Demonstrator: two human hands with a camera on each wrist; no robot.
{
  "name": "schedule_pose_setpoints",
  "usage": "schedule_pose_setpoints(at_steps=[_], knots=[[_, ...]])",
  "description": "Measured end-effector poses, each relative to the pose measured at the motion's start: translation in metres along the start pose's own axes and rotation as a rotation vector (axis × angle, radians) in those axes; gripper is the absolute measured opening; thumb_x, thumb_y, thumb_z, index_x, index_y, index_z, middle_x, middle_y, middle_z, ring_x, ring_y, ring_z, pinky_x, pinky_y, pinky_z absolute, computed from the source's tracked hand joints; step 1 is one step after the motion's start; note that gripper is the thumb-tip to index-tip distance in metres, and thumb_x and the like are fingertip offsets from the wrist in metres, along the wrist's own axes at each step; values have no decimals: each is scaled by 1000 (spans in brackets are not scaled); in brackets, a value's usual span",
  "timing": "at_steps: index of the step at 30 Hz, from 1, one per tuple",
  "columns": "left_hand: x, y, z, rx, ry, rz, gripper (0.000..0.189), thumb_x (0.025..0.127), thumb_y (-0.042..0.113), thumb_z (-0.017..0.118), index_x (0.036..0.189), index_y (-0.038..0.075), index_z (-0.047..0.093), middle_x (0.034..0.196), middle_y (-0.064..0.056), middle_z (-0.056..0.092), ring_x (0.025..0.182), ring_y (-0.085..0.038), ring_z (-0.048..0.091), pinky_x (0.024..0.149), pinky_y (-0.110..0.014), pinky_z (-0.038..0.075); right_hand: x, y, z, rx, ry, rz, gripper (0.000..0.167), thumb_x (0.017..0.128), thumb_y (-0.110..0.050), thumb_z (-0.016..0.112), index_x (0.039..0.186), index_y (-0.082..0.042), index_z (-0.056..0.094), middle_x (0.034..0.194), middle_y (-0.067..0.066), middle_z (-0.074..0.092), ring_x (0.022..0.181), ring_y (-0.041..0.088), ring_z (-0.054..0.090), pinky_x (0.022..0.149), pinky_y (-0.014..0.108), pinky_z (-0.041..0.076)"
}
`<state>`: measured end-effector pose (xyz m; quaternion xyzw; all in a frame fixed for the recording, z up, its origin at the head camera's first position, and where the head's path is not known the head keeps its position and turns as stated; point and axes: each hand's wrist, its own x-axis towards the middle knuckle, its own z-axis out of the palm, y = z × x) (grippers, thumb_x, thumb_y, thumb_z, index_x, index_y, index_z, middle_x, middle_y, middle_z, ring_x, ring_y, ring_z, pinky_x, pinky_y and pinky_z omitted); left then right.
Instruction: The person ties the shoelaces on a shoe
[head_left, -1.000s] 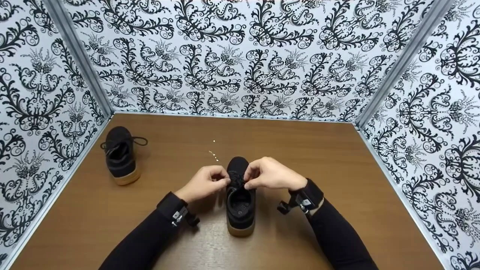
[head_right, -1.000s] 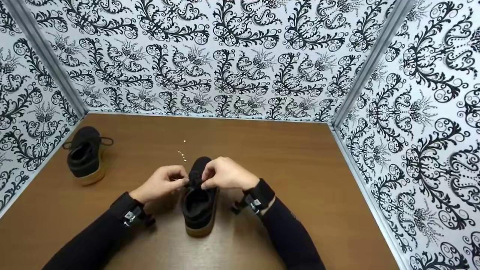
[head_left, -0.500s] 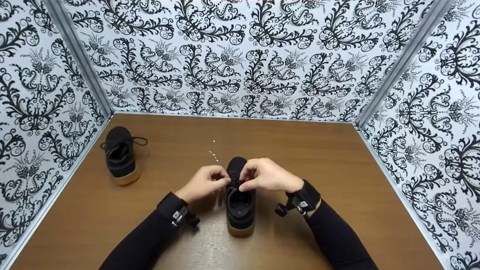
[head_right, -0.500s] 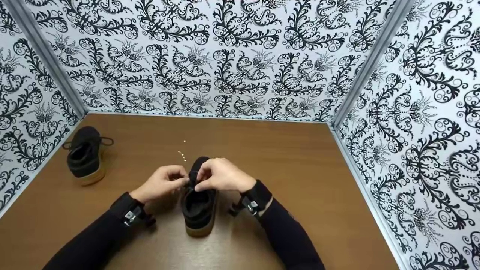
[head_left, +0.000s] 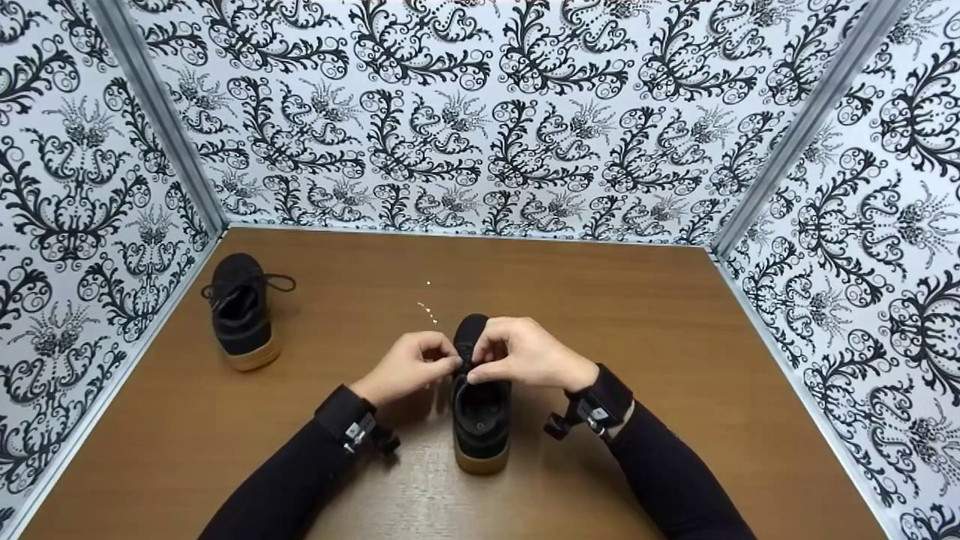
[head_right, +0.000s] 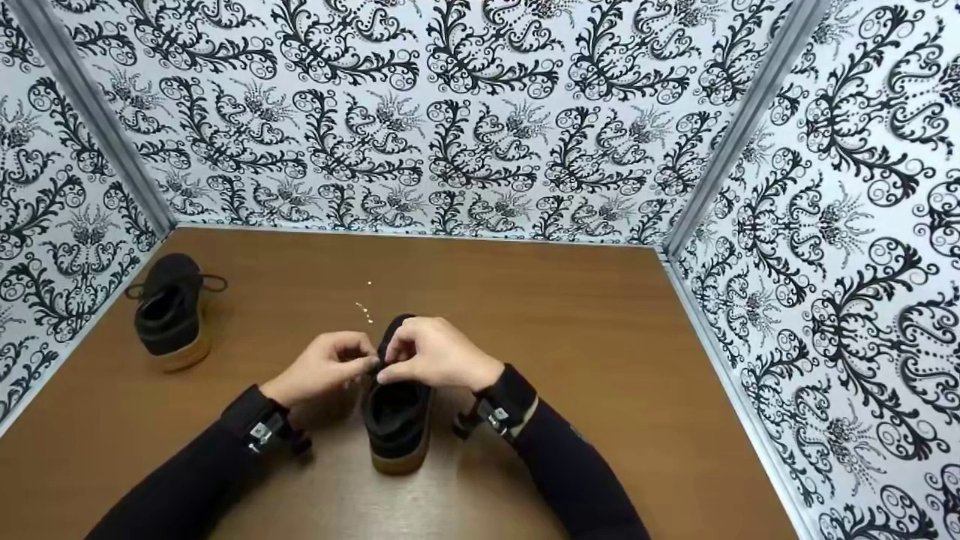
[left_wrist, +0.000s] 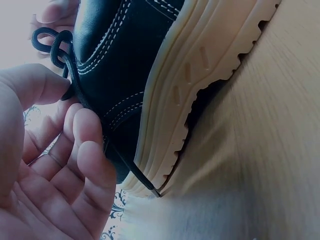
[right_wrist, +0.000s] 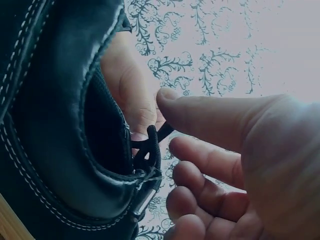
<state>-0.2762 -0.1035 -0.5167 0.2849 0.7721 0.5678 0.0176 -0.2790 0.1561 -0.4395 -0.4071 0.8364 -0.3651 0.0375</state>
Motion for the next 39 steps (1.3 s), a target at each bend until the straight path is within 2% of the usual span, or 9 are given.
schedule_pose_setpoints(at_steps=[7,11,18,27,31,36,39], knots=[[0,-2,0,-7,2,5,6,101,7,79,96,5,80,88,-1,70,70,-8,63,62,-21,50,1,-3,4,-3,15,-65,16,90,-22,97,93,-15,83,88,3,68,83,22,67,77,43,58],[0,-1,0,-26,-4,-12,5,101,7,79,96,4,80,87,-1,69,68,-8,62,58,-21,50,0,-2,3,-14,12,-70,11,93,-19,93,93,-14,83,88,0,68,83,18,66,77,40,58],[-1,0,-1,-44,-12,-12,5,99,7,80,96,3,78,85,0,68,64,-8,59,55,-21,49,-3,6,-8,-11,5,-2,9,95,-12,84,93,-15,76,90,-8,65,82,10,61,73,28,53],[-1,2,0,-46,-23,5,4,96,5,79,96,2,77,85,2,68,64,-8,58,53,-22,48,-4,21,-20,-17,-84,86,4,95,-16,79,96,-13,77,94,-7,70,83,12,64,73,30,54],[-1,3,0,-50,-28,10,5,95,4,78,97,0,75,84,2,67,65,-9,58,53,-22,48,-5,25,-24,11,-137,117,5,98,-20,79,96,-16,78,94,-8,73,82,14,67,71,30,55],[-1,2,0,-36,-27,7,4,94,5,77,97,2,75,83,3,66,64,-8,58,53,-23,49,-6,26,-29,65,-179,154,5,100,-20,80,95,-19,80,87,-9,75,74,15,67,63,27,53],[-2,4,-1,-32,-22,9,3,94,3,75,96,4,74,82,4,66,64,-8,58,53,-23,49,-6,28,-31,103,-204,169,5,100,-19,80,95,-17,80,87,-4,77,72,19,71,61,29,58]])
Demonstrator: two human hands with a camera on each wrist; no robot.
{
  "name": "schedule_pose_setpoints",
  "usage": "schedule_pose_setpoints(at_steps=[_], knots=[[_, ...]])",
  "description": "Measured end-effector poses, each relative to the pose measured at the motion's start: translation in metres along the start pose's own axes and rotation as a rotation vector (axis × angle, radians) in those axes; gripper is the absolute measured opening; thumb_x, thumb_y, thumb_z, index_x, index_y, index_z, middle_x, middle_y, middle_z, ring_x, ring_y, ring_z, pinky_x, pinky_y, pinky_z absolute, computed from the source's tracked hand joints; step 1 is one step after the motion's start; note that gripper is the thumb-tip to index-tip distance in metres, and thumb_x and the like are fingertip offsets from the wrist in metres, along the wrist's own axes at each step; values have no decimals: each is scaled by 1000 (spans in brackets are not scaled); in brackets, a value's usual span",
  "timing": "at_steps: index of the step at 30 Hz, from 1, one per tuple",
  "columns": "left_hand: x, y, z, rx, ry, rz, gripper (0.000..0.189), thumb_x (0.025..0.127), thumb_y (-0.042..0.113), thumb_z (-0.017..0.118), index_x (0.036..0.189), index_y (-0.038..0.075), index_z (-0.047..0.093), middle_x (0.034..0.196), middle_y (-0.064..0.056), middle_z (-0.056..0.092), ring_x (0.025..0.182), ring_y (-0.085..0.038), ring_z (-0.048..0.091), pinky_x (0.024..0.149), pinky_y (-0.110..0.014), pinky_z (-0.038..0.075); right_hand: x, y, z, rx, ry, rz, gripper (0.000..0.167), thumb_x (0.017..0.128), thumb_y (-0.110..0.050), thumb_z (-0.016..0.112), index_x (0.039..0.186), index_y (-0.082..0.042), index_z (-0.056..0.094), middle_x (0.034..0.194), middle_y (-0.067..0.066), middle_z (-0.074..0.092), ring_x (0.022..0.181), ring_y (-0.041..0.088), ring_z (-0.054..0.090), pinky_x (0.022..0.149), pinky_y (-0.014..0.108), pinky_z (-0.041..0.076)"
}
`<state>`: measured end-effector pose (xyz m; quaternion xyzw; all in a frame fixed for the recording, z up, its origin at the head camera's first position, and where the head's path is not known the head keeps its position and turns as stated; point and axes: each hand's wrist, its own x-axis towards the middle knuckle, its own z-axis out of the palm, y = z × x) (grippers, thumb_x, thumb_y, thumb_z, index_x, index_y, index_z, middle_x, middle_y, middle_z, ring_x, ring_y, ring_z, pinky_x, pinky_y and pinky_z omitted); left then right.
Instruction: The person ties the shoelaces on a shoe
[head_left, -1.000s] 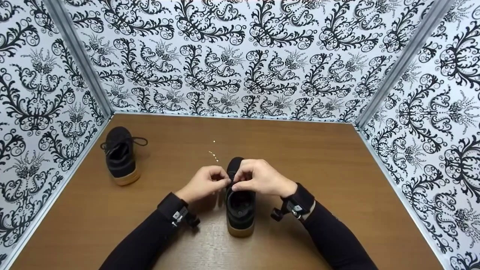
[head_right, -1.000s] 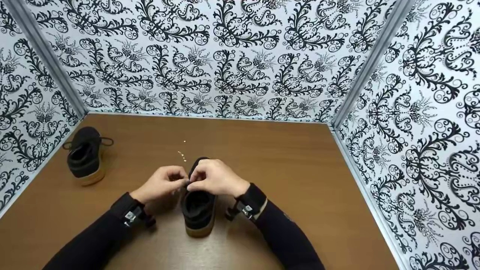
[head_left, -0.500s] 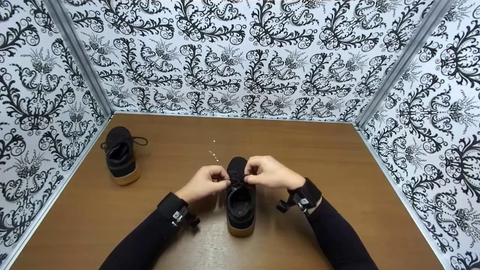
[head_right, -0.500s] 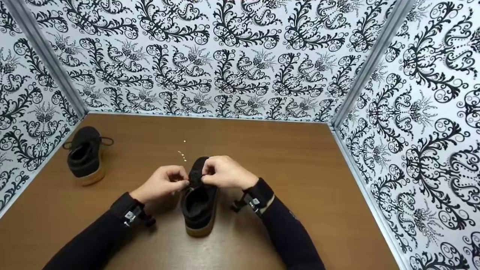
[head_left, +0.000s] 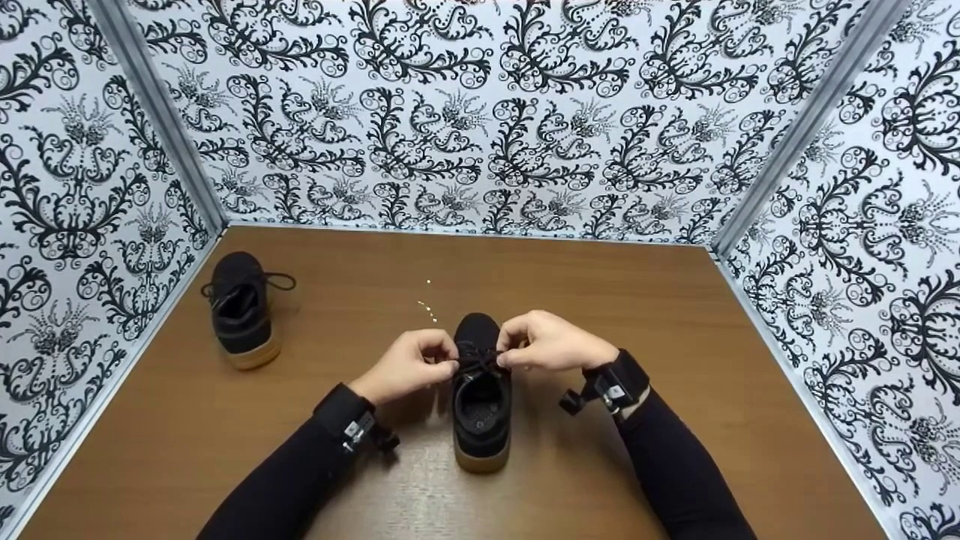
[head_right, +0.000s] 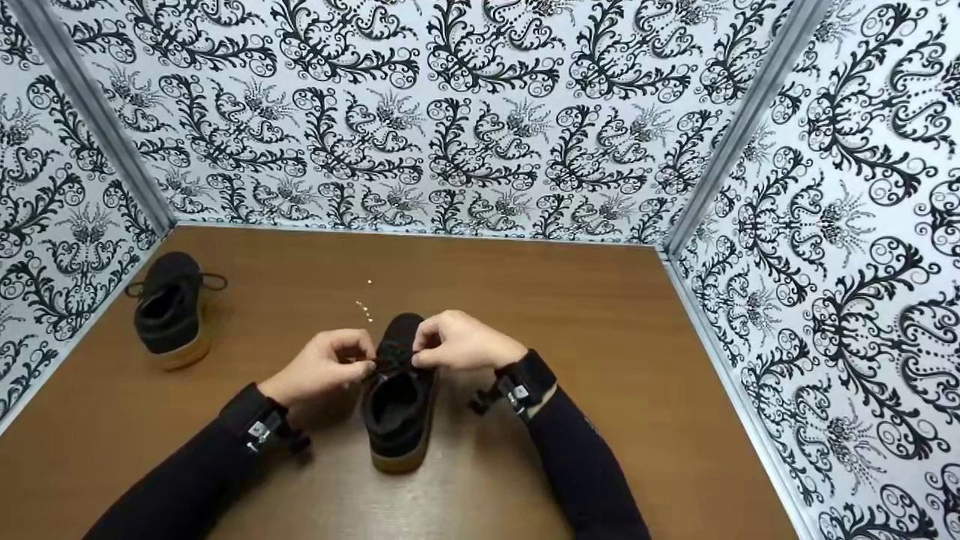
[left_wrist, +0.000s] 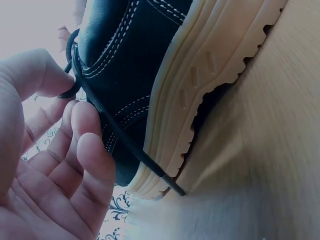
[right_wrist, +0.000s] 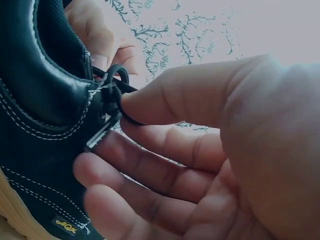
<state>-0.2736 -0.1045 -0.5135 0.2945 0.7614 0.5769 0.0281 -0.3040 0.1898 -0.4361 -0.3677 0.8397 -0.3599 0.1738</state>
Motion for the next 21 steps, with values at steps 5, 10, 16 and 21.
schedule_pose_setpoints(at_steps=[5,10,16,21], knots=[[0,2,-2,13,7,2,6,92,1,75,93,7,75,82,4,66,67,-11,59,55,-23,49,0,4,-2,74,-36,18,5,100,-16,81,95,-13,81,90,14,79,72,20,74,64,33,63],[-1,0,-4,22,8,12,8,91,1,77,93,9,76,82,5,67,70,-11,60,58,-22,48,0,9,-6,100,-67,-6,5,99,-14,80,98,-9,82,92,20,80,74,30,75,67,36,64],[-1,-2,-7,26,-3,31,14,90,-3,77,91,11,75,80,6,67,71,-12,60,61,-21,47,-1,13,-8,121,-117,-35,5,99,-12,77,97,-9,80,94,28,78,82,56,74,71,44,65],[0,-2,-9,30,-12,18,12,91,-3,76,93,9,76,83,5,68,71,-10,60,61,-21,48,0,12,-7,145,-114,-27,6,98,-12,77,98,-6,80,96,29,78,83,59,72,71,50,65]])
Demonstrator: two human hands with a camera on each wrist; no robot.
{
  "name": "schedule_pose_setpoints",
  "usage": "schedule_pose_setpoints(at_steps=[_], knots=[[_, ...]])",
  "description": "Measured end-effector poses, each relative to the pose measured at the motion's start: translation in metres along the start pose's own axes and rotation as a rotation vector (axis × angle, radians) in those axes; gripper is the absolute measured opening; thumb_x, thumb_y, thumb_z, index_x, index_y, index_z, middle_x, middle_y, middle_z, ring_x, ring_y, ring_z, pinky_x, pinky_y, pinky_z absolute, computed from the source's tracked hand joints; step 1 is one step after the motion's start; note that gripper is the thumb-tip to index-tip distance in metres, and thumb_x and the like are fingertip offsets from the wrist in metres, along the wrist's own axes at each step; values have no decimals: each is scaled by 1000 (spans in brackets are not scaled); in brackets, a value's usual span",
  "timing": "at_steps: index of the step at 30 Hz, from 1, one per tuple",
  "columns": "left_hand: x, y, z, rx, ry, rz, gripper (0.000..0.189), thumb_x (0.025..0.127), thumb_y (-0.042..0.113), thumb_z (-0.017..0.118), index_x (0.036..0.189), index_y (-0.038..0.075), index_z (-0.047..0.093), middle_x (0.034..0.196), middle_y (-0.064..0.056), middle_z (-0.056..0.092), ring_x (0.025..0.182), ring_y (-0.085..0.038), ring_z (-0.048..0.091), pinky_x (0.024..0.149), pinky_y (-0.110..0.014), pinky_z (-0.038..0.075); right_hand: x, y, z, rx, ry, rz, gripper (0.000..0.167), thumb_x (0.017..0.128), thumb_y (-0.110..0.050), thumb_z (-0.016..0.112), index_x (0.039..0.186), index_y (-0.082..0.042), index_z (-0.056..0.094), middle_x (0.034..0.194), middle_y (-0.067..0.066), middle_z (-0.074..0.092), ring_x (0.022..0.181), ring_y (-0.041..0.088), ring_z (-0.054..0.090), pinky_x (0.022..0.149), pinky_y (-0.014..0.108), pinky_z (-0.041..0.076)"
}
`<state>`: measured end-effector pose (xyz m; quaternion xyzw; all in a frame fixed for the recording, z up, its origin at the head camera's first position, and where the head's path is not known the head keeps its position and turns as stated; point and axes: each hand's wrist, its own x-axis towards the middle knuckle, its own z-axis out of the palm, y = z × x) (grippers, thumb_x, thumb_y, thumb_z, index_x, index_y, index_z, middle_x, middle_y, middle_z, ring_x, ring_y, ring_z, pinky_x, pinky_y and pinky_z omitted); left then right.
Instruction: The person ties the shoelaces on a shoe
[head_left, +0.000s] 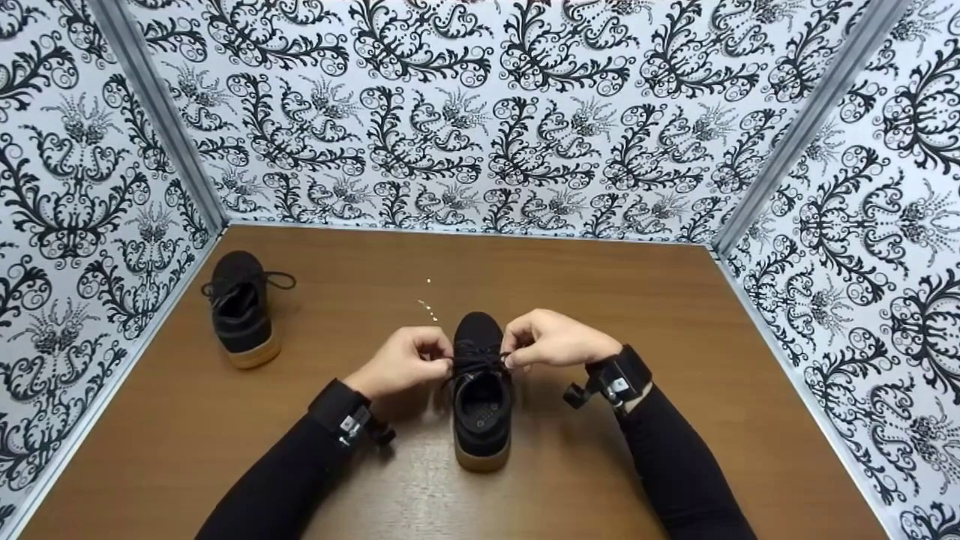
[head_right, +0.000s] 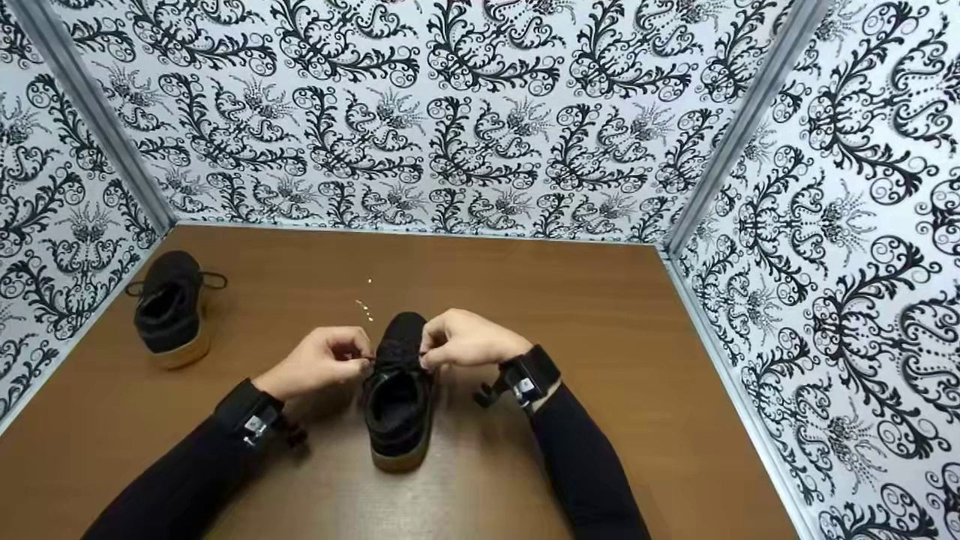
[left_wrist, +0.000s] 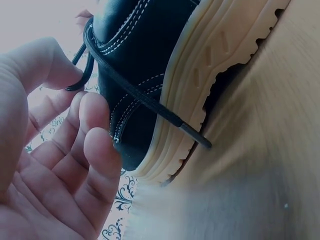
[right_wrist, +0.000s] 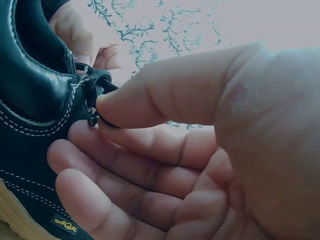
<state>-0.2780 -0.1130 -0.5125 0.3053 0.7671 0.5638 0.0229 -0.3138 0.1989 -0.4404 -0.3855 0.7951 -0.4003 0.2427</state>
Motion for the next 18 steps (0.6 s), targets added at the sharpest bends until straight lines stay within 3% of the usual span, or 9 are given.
schedule_pose_setpoints(at_steps=[3,7,13,16,18], knots=[[0,1,1,-25,-10,-20,4,92,0,76,94,4,76,81,4,69,67,-9,60,58,-21,48,0,0,1,31,21,8,7,98,-12,78,99,-6,80,95,26,78,79,52,74,72,56,65],[-1,3,3,-71,-29,-46,5,96,4,74,99,0,75,78,2,70,63,-11,61,54,-23,50,1,0,2,63,44,8,7,97,-14,83,100,-8,81,92,18,80,77,45,75,70,53,66],[-2,7,6,-78,-37,-71,5,98,1,74,102,3,75,78,1,69,65,-21,64,54,-26,52,2,0,2,58,54,7,12,93,-12,90,101,-12,81,90,6,81,87,56,75,75,56,66],[-1,8,8,-77,-47,-72,4,100,5,76,104,6,76,80,1,69,67,-28,65,55,-26,53,2,0,1,20,63,20,12,92,-10,90,101,-12,81,90,3,81,87,51,77,78,60,65],[-1,10,10,-77,-50,-67,4,103,9,78,105,7,76,82,0,69,68,-32,65,55,-25,53,2,1,1,-19,75,32,12,92,-10,90,100,-13,81,89,2,81,85,43,78,76,56,66]])
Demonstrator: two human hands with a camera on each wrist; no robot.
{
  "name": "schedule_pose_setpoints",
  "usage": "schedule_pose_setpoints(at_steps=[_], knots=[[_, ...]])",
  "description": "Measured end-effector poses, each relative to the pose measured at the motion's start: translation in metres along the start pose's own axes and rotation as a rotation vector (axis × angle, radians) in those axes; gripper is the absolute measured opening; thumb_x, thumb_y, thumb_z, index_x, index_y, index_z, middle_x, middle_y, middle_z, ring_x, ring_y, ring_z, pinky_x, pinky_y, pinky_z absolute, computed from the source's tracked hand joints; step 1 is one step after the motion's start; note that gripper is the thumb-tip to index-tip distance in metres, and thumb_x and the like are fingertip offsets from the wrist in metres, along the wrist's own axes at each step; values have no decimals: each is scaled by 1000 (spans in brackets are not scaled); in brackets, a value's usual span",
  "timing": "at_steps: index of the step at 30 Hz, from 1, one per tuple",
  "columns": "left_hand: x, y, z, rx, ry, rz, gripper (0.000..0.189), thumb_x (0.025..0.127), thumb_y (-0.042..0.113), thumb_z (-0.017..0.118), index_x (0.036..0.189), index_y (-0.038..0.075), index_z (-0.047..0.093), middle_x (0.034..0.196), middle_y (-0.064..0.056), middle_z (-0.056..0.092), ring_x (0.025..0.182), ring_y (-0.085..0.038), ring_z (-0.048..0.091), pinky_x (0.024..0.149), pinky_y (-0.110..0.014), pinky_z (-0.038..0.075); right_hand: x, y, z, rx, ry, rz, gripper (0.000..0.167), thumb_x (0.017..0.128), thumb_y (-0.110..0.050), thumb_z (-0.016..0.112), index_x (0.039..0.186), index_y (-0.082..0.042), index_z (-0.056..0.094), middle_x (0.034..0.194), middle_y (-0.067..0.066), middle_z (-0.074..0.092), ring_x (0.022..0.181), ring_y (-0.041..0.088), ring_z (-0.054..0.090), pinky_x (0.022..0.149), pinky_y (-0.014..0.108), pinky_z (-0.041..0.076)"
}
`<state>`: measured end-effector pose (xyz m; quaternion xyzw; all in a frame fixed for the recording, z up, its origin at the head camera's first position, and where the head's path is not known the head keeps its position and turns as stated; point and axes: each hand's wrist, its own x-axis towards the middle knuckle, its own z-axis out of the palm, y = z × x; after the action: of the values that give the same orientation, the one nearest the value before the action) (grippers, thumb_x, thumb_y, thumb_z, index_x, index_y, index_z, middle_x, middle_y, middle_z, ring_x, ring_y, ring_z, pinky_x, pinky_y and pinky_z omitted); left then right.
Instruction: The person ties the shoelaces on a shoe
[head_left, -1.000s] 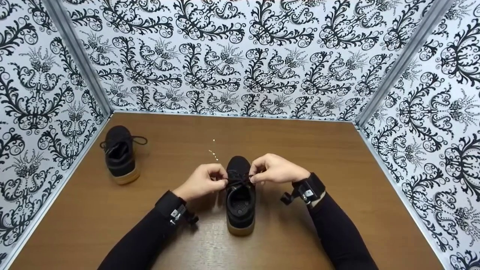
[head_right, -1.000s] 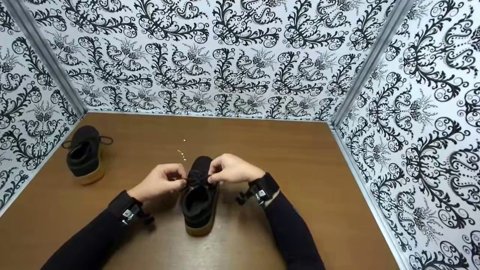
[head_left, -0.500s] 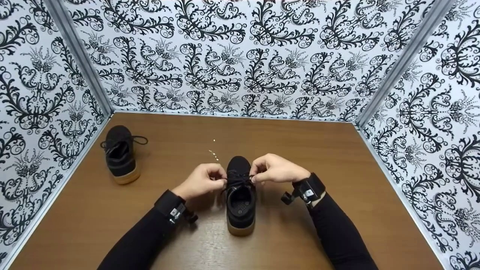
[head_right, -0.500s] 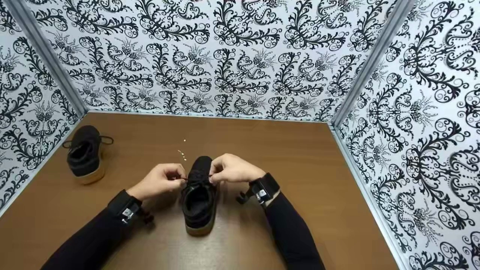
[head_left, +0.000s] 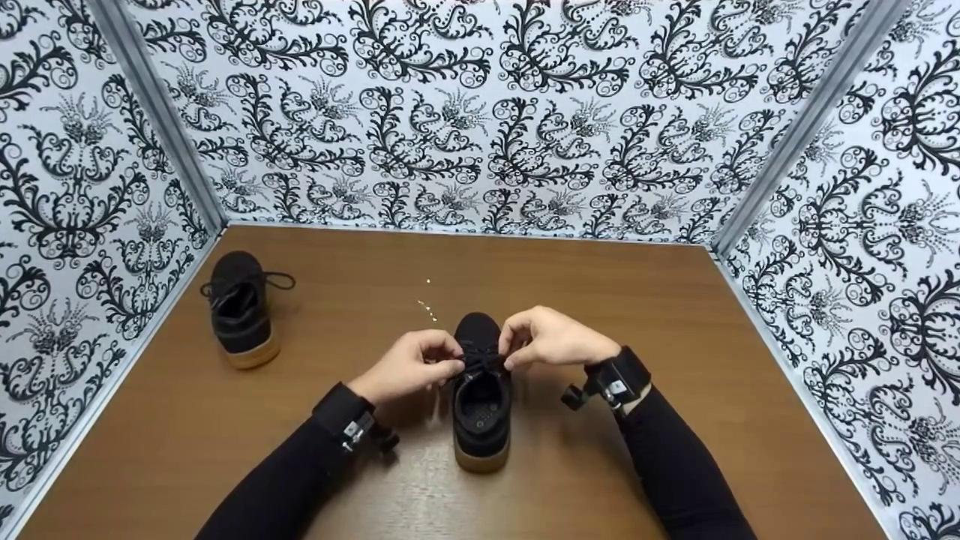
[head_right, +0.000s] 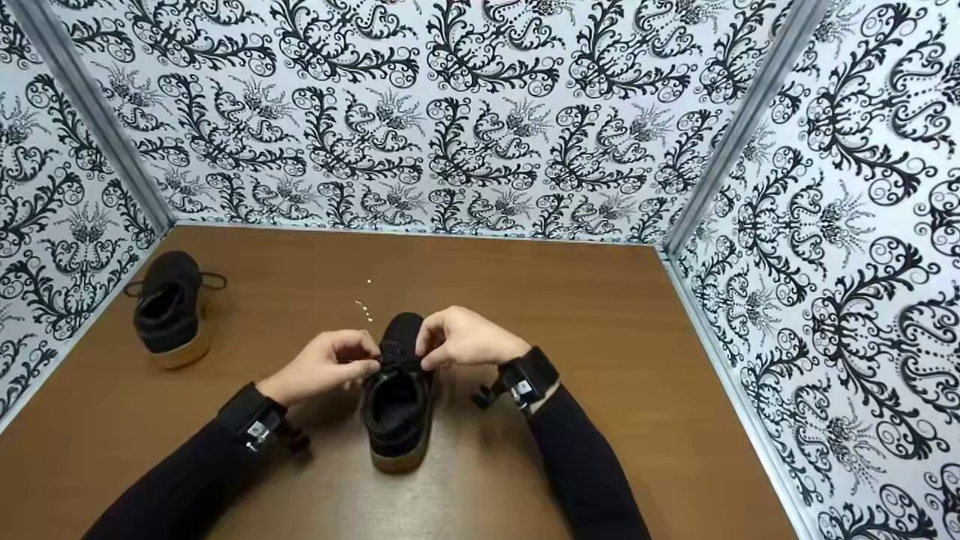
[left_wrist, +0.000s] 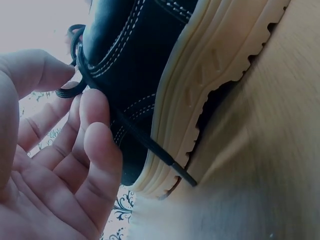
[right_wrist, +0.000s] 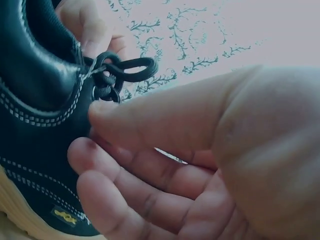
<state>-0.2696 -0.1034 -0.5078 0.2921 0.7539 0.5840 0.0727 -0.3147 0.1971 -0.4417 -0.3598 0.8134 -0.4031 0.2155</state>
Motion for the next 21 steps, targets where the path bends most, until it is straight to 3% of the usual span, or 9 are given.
schedule_pose_setpoints(at_steps=[3,7,15,21], knots=[[0,2,2,0,7,4,9,105,17,80,107,8,78,85,1,70,68,-35,64,55,-24,52,0,0,-1,-57,7,14,13,92,-10,90,100,-14,81,89,0,80,81,28,77,72,44,66],[0,3,4,0,19,2,10,106,18,80,108,9,79,87,0,71,67,-37,63,54,-23,51,-2,-1,-2,-95,-8,36,16,92,-4,88,102,-13,79,92,2,79,82,19,75,72,32,63],[0,5,5,3,26,-6,5,105,12,77,107,8,78,86,1,69,65,-25,62,53,-23,51,-4,0,-3,-223,-45,55,17,90,-2,85,100,-14,79,91,-3,77,83,15,73,77,34,61],[0,5,7,12,34,-4,6,104,10,77,109,7,77,86,0,68,65,-14,62,53,-23,51,-7,-4,-3,-179,-58,20,26,90,-18,94,112,-17,80,106,-5,79,94,23,77,85,37,64]])
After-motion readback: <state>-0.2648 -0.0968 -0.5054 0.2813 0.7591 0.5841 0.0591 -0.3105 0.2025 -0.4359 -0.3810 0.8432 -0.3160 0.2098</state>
